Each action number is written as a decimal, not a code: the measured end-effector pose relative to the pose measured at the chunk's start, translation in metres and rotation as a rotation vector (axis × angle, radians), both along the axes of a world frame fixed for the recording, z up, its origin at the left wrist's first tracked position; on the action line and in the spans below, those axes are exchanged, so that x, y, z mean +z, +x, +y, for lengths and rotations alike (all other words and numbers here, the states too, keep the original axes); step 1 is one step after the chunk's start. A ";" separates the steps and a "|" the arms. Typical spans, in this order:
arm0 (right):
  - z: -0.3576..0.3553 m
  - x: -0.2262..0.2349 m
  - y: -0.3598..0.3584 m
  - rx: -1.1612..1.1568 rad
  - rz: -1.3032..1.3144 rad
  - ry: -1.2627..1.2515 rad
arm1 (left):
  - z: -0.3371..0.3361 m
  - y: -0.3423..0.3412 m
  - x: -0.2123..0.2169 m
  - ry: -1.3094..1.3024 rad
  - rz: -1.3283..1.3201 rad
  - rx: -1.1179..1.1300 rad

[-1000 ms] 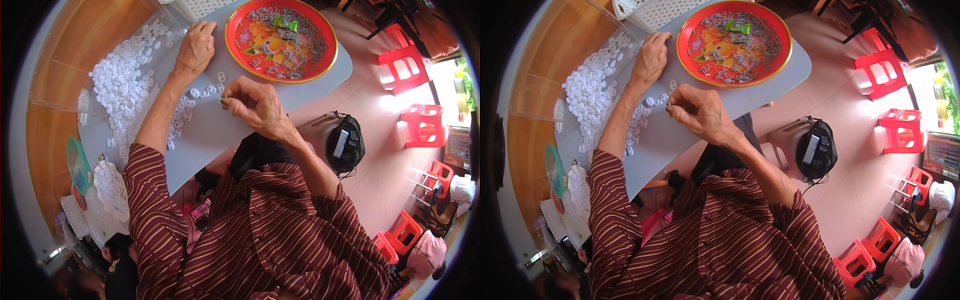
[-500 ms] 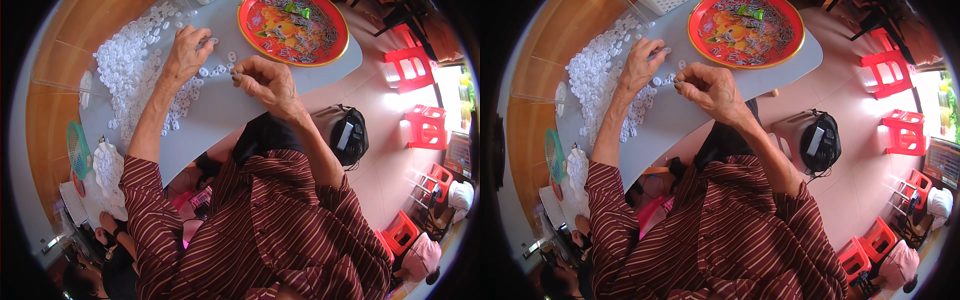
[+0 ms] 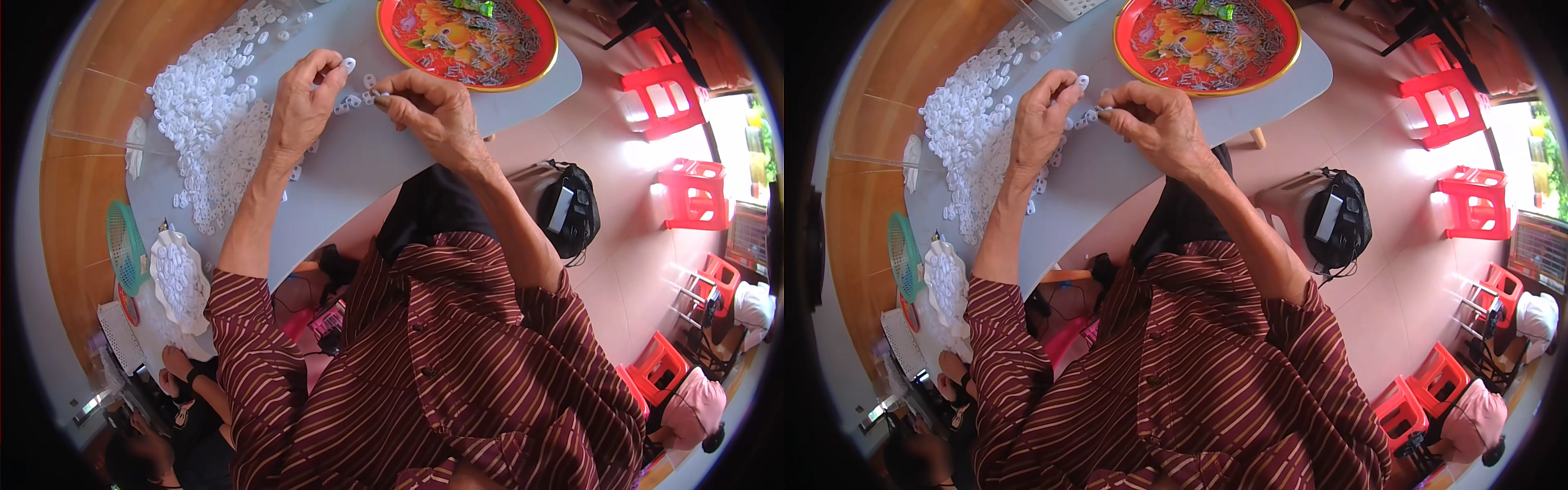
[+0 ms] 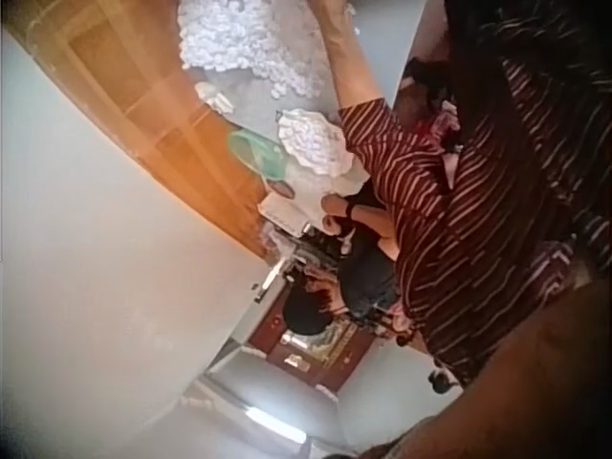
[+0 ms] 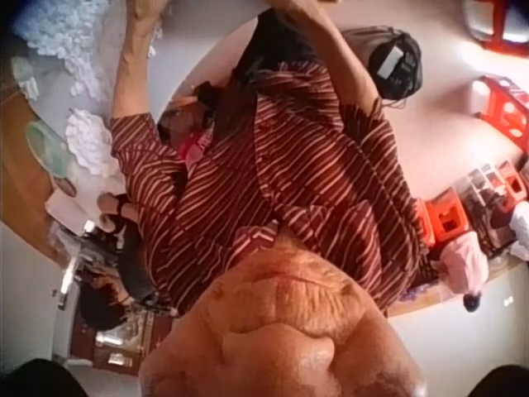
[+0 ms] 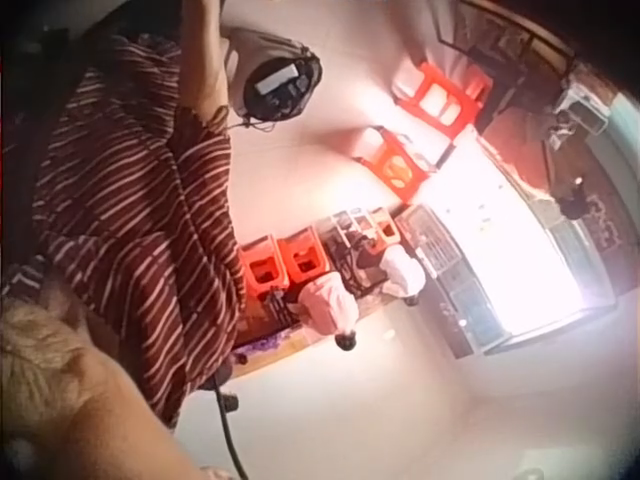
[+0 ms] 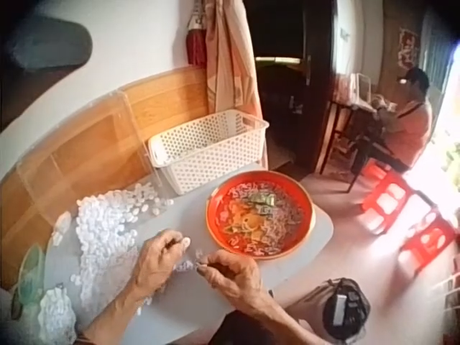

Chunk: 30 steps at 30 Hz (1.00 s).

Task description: Manually assembling small white plastic rings with grey fasteners.

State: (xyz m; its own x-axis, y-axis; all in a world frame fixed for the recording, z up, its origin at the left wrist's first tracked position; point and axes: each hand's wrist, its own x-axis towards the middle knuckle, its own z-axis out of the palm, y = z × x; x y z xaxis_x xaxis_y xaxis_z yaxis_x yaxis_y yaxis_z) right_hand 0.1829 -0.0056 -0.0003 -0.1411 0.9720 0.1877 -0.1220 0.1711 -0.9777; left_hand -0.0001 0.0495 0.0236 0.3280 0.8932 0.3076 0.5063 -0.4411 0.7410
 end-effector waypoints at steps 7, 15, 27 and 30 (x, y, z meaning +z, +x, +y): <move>0.003 -0.001 0.000 0.005 0.087 0.038 | -0.012 0.006 0.020 -0.732 -0.593 -0.124; 0.003 -0.001 0.000 0.007 0.185 0.030 | -0.010 0.005 0.020 -0.749 -0.445 -0.210; 0.000 -0.001 -0.001 -0.054 0.100 0.086 | -0.013 0.011 0.031 -0.382 0.040 -0.254; 0.001 -0.002 -0.001 -0.063 0.142 0.108 | -0.018 0.014 0.028 -0.310 0.035 -0.213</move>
State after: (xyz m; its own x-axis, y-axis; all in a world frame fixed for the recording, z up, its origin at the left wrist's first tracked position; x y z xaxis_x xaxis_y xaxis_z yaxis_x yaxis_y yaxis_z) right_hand 0.1816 -0.0048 -0.0021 -0.0450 0.9514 0.3048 -0.2432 0.2855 -0.9270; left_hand 0.0137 0.0314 0.0515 0.5216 0.8530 0.0190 0.4550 -0.2969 0.8396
